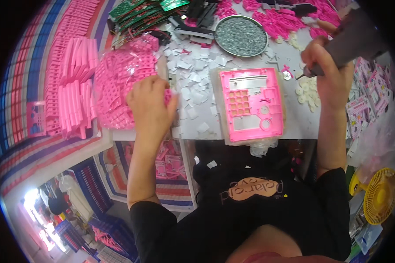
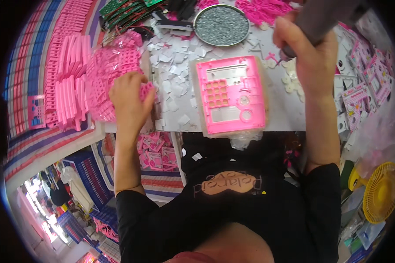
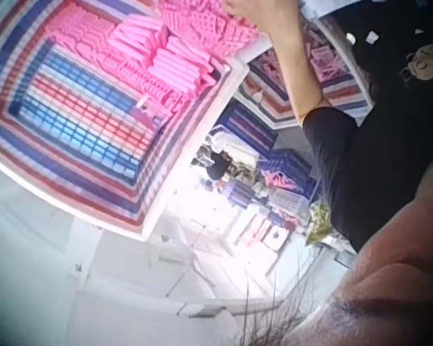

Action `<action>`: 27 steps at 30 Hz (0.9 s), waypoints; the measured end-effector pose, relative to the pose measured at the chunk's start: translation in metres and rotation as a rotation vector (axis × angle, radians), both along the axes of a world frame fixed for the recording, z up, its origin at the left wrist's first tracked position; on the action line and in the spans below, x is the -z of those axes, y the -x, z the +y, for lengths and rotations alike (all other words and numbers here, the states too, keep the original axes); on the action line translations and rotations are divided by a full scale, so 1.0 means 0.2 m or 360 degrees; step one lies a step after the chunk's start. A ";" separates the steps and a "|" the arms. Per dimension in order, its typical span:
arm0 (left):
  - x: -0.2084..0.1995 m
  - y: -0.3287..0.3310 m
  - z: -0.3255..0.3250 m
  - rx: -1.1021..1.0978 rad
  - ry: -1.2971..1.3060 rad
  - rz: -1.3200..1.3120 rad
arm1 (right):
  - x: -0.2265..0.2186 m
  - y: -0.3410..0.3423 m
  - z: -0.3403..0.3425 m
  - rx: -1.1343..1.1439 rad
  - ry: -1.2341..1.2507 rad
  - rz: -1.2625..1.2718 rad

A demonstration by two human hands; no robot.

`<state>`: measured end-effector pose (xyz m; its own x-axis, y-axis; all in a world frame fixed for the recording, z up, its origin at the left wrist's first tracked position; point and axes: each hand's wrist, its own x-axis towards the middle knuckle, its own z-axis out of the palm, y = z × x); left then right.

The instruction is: Assembling a pink toy cash register by gluing a circuit board and buttons into the plastic housing.

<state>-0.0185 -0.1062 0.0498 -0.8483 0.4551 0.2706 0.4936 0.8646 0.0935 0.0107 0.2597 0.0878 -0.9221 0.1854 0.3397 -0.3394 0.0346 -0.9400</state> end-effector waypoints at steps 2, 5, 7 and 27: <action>0.05 -0.03 0.00 -0.0058 0.0309 0.0084 | 0.00 0.00 0.04 0.0051 -0.0060 -0.0048; 0.09 -0.02 -0.06 -0.0075 0.0367 0.0099 | 0.01 0.02 0.06 0.0111 -0.0123 0.0093; 0.07 0.01 -0.10 -0.0014 0.0118 0.0121 | 0.00 0.00 0.04 0.0208 -0.0334 0.0191; -0.01 -0.31 0.28 -0.0168 -0.2643 -0.2191 | 0.16 -0.19 -0.43 -0.0268 -0.1303 0.0812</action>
